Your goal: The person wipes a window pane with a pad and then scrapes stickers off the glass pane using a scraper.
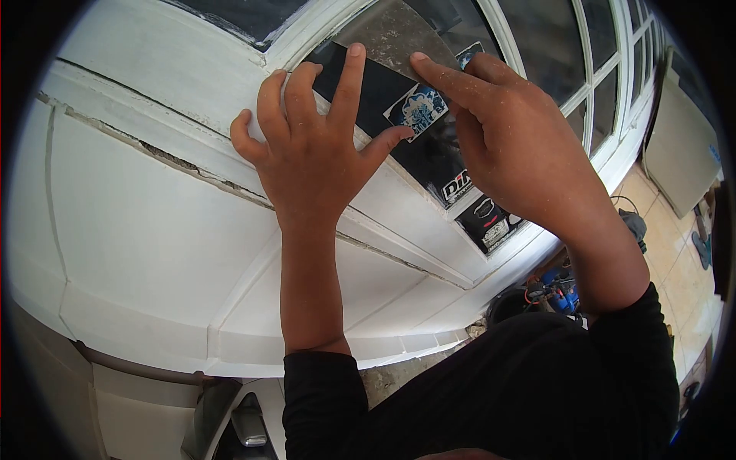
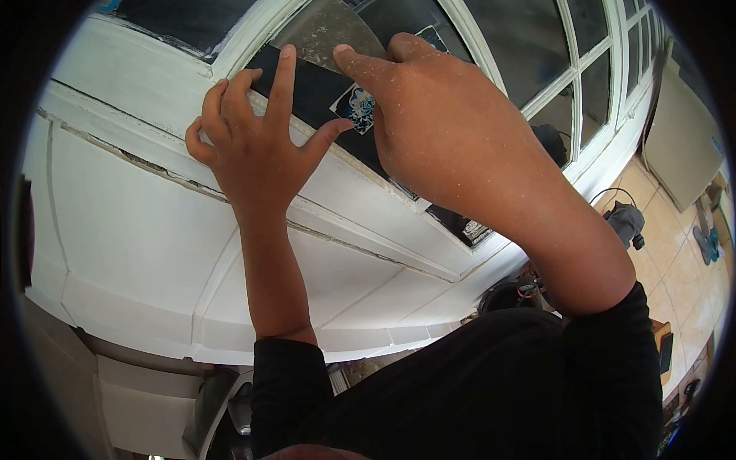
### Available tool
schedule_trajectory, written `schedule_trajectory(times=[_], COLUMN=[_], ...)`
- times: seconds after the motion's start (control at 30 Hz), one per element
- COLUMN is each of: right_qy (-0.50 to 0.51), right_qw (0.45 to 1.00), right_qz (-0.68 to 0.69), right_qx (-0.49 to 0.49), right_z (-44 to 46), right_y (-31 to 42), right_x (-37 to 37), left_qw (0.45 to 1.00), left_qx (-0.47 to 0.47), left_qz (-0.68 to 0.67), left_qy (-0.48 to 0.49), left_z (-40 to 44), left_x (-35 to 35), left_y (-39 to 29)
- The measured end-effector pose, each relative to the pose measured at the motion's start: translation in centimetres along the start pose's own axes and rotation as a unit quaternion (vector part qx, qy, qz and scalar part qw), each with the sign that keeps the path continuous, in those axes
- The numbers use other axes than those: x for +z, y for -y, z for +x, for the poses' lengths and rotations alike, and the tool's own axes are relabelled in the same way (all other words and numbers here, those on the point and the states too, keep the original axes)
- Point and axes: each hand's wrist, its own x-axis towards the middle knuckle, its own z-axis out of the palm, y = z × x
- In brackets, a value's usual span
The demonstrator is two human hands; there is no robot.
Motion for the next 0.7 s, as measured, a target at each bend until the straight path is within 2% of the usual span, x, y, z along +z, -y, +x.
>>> schedule_trajectory(times=[0.13, 0.23, 0.33, 0.4, 0.7], right_qy=[-0.009, 0.007, 0.016, 0.019, 0.028], right_qw=[1.0, 1.0, 1.0, 0.999, 0.998], right_qz=[0.011, 0.014, 0.017, 0.042, 0.05], right_qx=[-0.009, -0.019, -0.016, -0.015, -0.019], right_z=[-0.1, 0.4, 0.4, 0.2, 0.0], right_y=[-0.4, -0.6, -0.5, -0.5, -0.6], right_x=[0.0, -0.6, -0.7, -0.8, -0.6], left_qw=[1.0, 0.998, 0.996, 0.983, 0.984], left_qx=[-0.003, 0.004, 0.041, 0.074, 0.088], left_qz=[0.0, -0.024, -0.063, -0.166, -0.155], left_qy=[-0.007, -0.057, -0.055, 0.019, 0.022], left_z=[0.0, 1.2, 3.4, 4.5, 3.1], left_x=[0.0, -0.3, -1.5, -2.0, -1.8], left_y=[0.1, 0.7, 2.5, 3.5, 3.2])
